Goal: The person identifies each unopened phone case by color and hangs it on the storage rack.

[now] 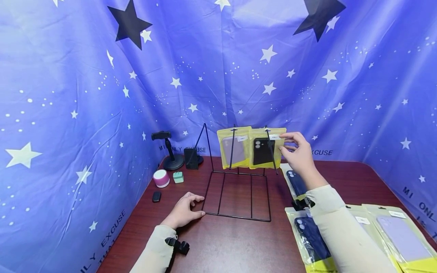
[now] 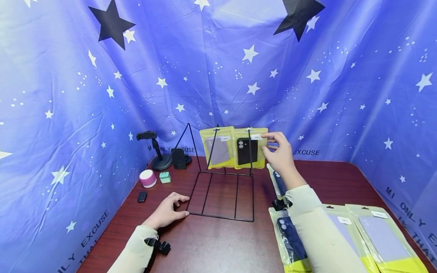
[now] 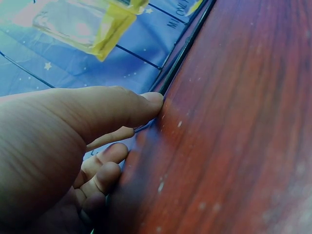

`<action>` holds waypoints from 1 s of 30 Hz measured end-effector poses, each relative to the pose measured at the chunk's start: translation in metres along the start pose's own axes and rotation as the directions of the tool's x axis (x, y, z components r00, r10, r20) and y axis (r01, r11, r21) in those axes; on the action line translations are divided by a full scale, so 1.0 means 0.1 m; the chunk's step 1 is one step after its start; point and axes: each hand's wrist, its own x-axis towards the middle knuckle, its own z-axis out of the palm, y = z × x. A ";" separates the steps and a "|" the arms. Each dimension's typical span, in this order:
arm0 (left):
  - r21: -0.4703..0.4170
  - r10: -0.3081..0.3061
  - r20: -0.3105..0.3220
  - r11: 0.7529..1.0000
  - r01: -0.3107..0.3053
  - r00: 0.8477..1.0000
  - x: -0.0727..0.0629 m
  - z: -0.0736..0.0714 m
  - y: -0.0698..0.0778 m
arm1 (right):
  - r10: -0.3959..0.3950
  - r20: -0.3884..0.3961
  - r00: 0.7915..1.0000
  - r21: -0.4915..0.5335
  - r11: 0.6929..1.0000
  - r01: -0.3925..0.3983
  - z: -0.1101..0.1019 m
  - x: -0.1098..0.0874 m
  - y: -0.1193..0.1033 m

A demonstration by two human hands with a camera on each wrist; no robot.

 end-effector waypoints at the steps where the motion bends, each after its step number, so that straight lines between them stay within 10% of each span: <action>1: 0.000 0.004 -0.001 1.000 -0.004 1.000 0.00 0.00 0.00 | 0.000 -0.003 1.000 0.005 1.000 0.000 -0.02 -0.02 -0.05; 9: -0.004 0.000 0.001 1.000 0.000 1.000 0.00 0.00 0.01 | 0.003 -0.043 0.999 -0.059 0.998 -0.006 -0.17 -0.19 -0.01; 30: -0.009 0.015 -0.001 1.000 -0.015 1.000 -0.01 0.00 -0.01 | 0.181 0.025 0.983 -0.210 0.962 -0.172 -0.63 -0.33 1.09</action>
